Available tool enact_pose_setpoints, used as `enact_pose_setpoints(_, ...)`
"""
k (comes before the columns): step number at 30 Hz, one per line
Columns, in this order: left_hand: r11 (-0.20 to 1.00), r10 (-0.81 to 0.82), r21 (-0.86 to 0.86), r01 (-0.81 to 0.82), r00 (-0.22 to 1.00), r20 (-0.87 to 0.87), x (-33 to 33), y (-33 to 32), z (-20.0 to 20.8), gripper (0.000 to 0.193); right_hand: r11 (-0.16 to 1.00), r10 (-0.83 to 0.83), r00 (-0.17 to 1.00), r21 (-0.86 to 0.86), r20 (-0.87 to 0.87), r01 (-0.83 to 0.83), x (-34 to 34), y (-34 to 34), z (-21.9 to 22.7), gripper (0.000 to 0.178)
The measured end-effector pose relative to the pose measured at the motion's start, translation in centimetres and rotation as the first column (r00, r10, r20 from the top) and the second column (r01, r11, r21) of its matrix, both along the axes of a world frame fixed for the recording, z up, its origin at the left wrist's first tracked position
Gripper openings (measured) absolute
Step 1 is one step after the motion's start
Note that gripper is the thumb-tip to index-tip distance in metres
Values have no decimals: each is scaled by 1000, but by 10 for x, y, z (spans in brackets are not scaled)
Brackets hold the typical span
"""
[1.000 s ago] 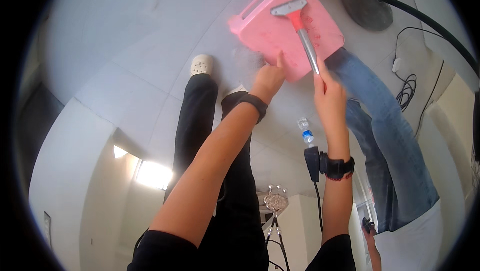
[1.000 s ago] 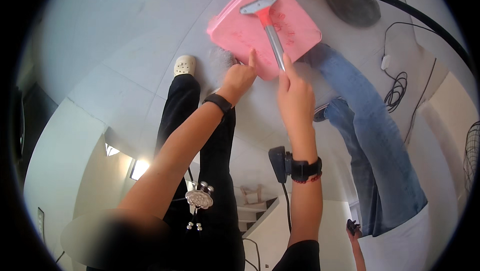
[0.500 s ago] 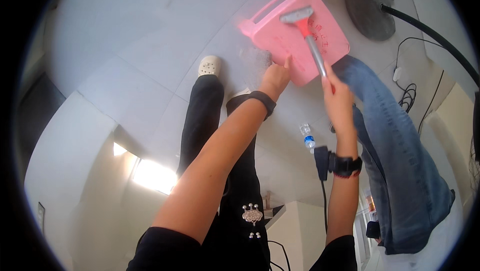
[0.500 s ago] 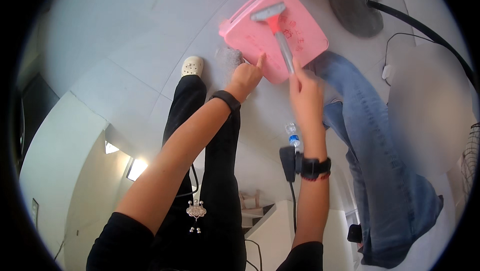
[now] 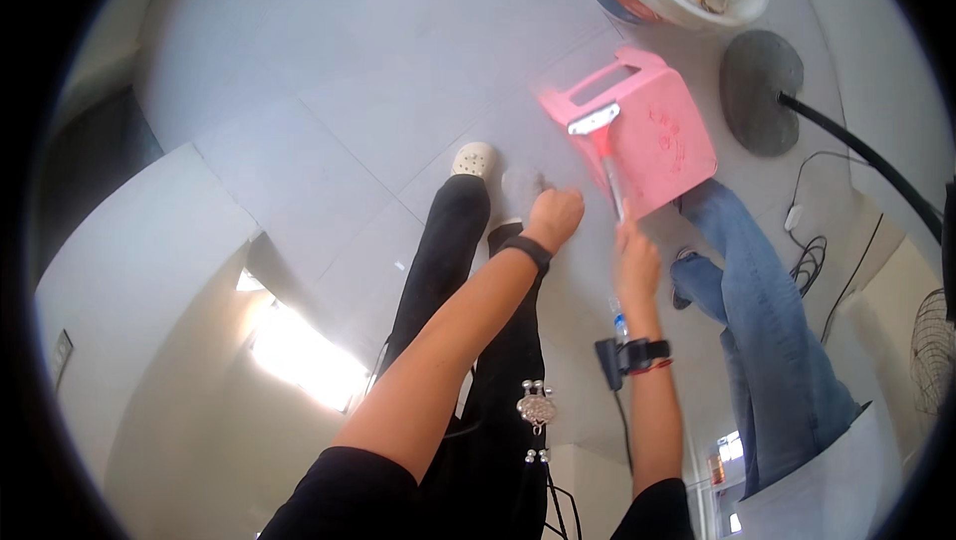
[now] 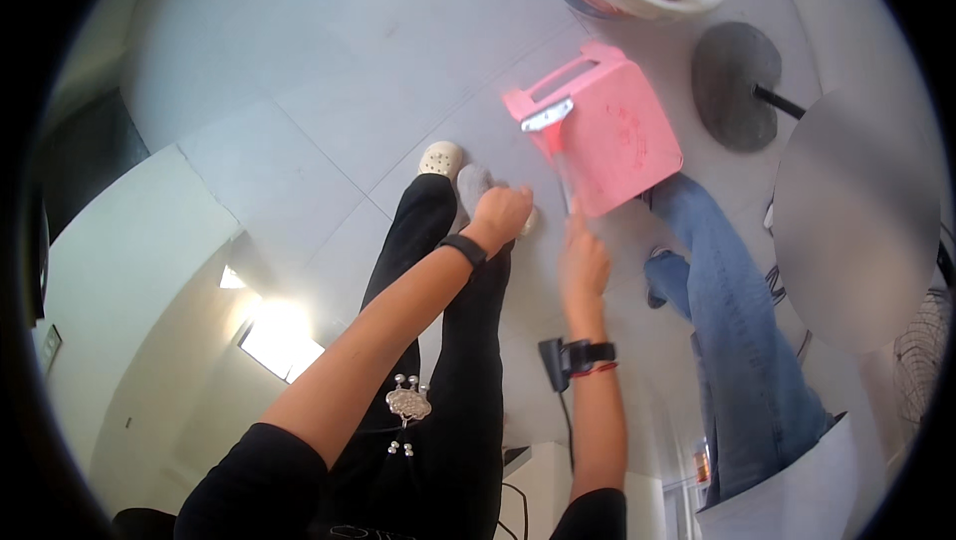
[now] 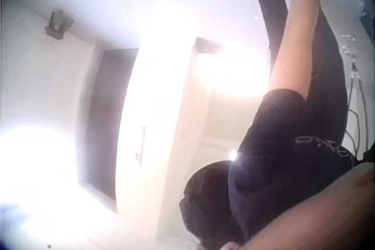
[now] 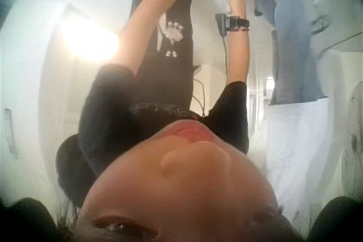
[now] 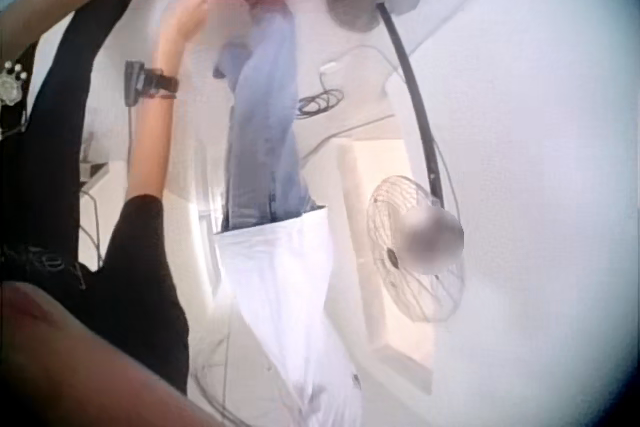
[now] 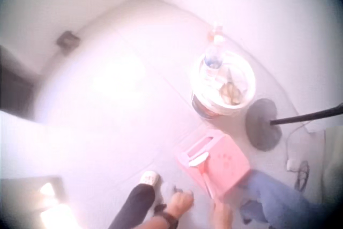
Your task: The person scrapes white paint or residue from a pink plastic stool using a scraper and a cloth, then stands up to scrape similar residue from a green textured wall panel.
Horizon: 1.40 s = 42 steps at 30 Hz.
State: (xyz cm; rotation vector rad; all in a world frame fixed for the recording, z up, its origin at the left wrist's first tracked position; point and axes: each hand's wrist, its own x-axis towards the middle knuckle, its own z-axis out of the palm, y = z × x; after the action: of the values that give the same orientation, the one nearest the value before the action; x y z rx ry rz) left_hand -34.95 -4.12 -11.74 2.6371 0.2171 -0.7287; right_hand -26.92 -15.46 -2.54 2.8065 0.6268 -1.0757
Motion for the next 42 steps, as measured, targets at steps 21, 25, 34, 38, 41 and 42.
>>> enact_pose_setpoints(21,855,511,-37,-517,853,-105,-118,44,6,11,970,-67,997,237,31,58,8,-66,-80,40)
enact_pose_setpoints(25,860,494,-94,-501,865,-91,-114,38,18,11,971,-18,996,238,85,-3,7,-59,-102,43)
enact_pose_setpoints(34,807,585,-58,-588,809,-66,-120,52,34,13,998,0,999,62,38,-2,14,-31,-92,42)
enact_pose_setpoints(38,815,580,25,-579,812,-73,-138,83,59,14,944,87,986,329,-144,-35,10,2,-72,38)
enact_pose_setpoints(41,809,588,38,-587,805,-84,-155,112,100,14,829,211,971,546,-111,-117,-10,31,-46,38)
enact_pose_setpoints(42,778,629,40,-627,775,-68,-160,121,117,14,863,254,961,475,-114,-172,-17,39,-35,40)
